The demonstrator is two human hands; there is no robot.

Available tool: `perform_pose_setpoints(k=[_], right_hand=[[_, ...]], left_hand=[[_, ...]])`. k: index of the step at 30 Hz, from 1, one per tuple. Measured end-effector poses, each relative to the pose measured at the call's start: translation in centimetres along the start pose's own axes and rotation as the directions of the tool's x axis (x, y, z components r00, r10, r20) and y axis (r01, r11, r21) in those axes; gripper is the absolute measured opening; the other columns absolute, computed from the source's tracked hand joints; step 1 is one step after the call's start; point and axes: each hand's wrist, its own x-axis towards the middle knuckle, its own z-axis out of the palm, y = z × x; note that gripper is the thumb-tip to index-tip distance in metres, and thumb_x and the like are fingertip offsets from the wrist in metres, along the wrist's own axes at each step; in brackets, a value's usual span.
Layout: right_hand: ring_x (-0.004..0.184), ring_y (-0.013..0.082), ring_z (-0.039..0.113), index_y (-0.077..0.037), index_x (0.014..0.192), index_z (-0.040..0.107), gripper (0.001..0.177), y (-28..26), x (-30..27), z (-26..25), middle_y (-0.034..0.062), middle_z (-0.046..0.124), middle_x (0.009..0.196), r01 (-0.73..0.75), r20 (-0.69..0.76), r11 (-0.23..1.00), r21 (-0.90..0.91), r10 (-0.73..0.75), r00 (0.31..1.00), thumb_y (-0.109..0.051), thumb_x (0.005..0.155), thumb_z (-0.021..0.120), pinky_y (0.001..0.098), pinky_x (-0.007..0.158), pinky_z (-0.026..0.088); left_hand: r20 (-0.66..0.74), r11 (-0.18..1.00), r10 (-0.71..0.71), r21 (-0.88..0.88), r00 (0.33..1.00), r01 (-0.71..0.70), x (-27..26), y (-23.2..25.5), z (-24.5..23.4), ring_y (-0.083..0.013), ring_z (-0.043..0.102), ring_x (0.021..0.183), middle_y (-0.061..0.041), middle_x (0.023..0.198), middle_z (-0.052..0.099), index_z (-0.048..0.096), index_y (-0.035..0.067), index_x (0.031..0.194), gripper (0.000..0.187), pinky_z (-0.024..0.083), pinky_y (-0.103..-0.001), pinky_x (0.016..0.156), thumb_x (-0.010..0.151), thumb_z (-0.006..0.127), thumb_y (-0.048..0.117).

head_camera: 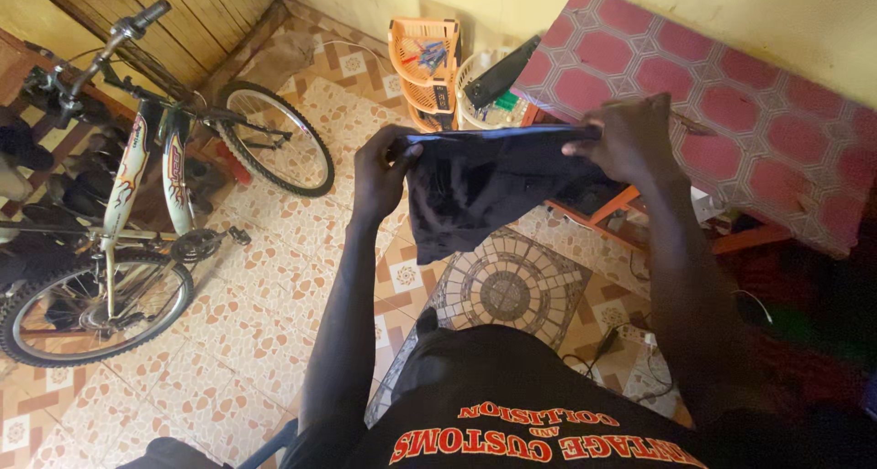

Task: The person folds pants and other clothes by hand and places them into a suitcase.

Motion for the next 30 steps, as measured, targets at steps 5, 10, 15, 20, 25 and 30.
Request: perform_pose_setpoints(k=[5, 10, 15, 20, 25, 30], right_hand=[[0.109, 0.0303, 0.061, -0.015, 0.092, 0.078, 0.056, 0.6, 0.6, 0.9, 0.0096, 0.071, 0.107, 0.178, -0.348, 0.981, 0.078, -0.140, 0.927, -0.070, 0.078, 0.076, 0.0477, 0.094, 0.033], [0.120, 0.0278, 0.066, -0.011, 0.084, 0.071, 0.054, 0.7, 3.1, 1.4, 0.0097, 0.072, 0.114, 0.354, -0.473, 0.930, 0.102, -0.267, 0.839, -0.065, 0.084, 0.078, 0.0455, 0.101, 0.047], [0.072, 0.0269, 0.068, -0.008, 0.097, 0.076, 0.045, 0.5, 7.7, 3.0, 0.0096, 0.069, 0.078, 0.118, -0.290, 0.953, 0.280, -0.033, 0.956, -0.049, 0.083, 0.089, 0.0449, 0.067, 0.049], [0.079, 0.0296, 0.071, -0.011, 0.100, 0.075, 0.029, 1.5, 13.5, 4.8, 0.0104, 0.072, 0.089, 0.112, -0.310, 0.931, 0.347, 0.000, 0.951, -0.034, 0.089, 0.086, 0.0466, 0.073, 0.051], [0.083, 0.0360, 0.069, -0.008, 0.100, 0.075, 0.024, 3.4, 19.2, 6.5, 0.0151, 0.072, 0.091, 0.079, -0.336, 0.943, 0.322, 0.036, 0.941, -0.025, 0.088, 0.088, 0.0483, 0.072, 0.051], [0.093, 0.0330, 0.072, -0.006, 0.106, 0.073, 0.019, 6.3, 23.7, 8.2, 0.0146, 0.074, 0.102, 0.128, -0.381, 0.914, 0.384, 0.031, 0.924, -0.018, 0.096, 0.085, 0.0456, 0.081, 0.053]], left_hand=[[-0.075, 0.996, -0.074, -0.046, 0.994, 0.071, -0.3, -0.4, 0.3, -0.0084, 0.060, 0.076, -0.005, 0.083, 0.067, 0.071, 0.001, 0.110, 0.017, 0.051, -0.026, 0.070, 0.095, 0.075, 0.006], [-0.116, 0.992, -0.112, -0.078, 0.987, 0.103, 0.0, -1.3, 0.6, -0.0068, 0.066, 0.080, -0.004, 0.088, 0.073, 0.070, 0.000, 0.112, 0.018, 0.055, -0.025, 0.075, 0.096, 0.074, 0.007], [-0.196, 0.994, -0.108, -0.057, 0.975, 0.098, 2.0, -3.0, 1.7, -0.0078, 0.066, 0.083, -0.004, 0.090, 0.074, 0.070, -0.001, 0.112, 0.019, 0.055, -0.026, 0.077, 0.096, 0.076, 0.008], [-0.241, 0.994, -0.107, -0.042, 0.965, 0.100, 6.2, -4.5, 2.4, -0.0077, 0.067, 0.081, -0.004, 0.089, 0.074, 0.070, -0.001, 0.112, 0.023, 0.055, -0.025, 0.076, 0.094, 0.077, 0.011], [-0.214, 0.988, -0.140, -0.093, 0.967, 0.122, 11.4, -5.5, 3.2, -0.0068, 0.067, 0.076, -0.002, 0.087, 0.073, 0.071, 0.001, 0.110, 0.024, 0.056, -0.024, 0.072, 0.092, 0.079, 0.014], [-0.195, 0.995, -0.089, 0.024, 0.977, 0.095, 15.9, -6.1, 4.4, -0.0077, 0.066, 0.077, -0.003, 0.087, 0.072, 0.072, 0.001, 0.110, 0.026, 0.056, -0.025, 0.073, 0.090, 0.083, 0.014]])
